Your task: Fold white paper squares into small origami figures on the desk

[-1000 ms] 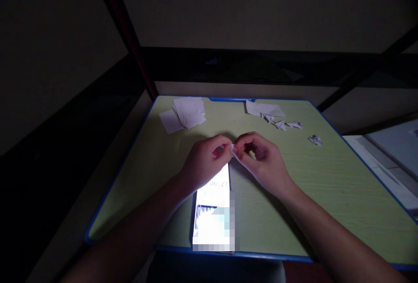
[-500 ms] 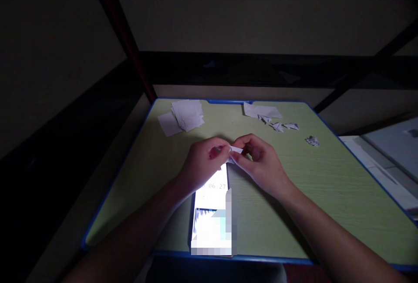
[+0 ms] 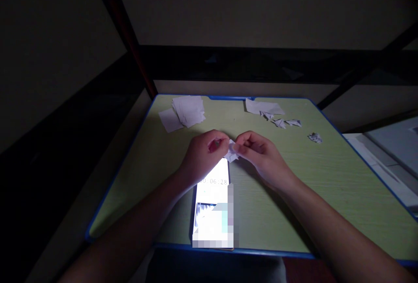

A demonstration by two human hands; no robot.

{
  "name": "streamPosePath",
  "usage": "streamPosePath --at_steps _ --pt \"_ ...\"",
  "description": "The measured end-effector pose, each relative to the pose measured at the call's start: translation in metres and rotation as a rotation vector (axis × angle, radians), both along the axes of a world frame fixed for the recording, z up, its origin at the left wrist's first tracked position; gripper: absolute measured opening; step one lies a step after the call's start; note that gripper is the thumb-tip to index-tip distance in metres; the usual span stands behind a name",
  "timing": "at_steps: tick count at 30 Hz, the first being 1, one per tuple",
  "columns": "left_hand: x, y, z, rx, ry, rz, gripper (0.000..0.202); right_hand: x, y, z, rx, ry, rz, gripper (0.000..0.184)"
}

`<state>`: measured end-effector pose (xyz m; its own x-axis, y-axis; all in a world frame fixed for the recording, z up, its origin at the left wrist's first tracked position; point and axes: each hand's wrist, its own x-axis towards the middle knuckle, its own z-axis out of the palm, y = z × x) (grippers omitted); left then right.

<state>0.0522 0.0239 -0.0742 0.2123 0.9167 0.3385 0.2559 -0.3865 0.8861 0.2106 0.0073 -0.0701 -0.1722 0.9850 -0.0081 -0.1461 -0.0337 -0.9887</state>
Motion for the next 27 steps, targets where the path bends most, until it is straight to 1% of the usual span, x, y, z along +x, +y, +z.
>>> streamPosePath --at_steps 6,10,17,27 --pt "0.0013 -0.0009 0.0006 -0.014 -0.014 -0.027 0.01 0.0013 0.0007 -0.0032 -0.018 0.01 0.017 0.017" --pt "0.0021 -0.002 -0.0011 0.01 0.003 -0.009 0.009 0.0013 0.0001 0.0 -0.032 -0.051 0.015 0.019" --pt "0.0026 -0.0037 0.0018 -0.067 -0.037 0.005 0.009 0.0007 -0.0016 0.0043 -0.02 -0.18 0.012 0.021" --pt "0.0016 -0.0029 0.0023 -0.076 -0.021 -0.008 0.009 -0.0005 -0.0021 0.0061 -0.039 -0.172 -0.007 0.02"
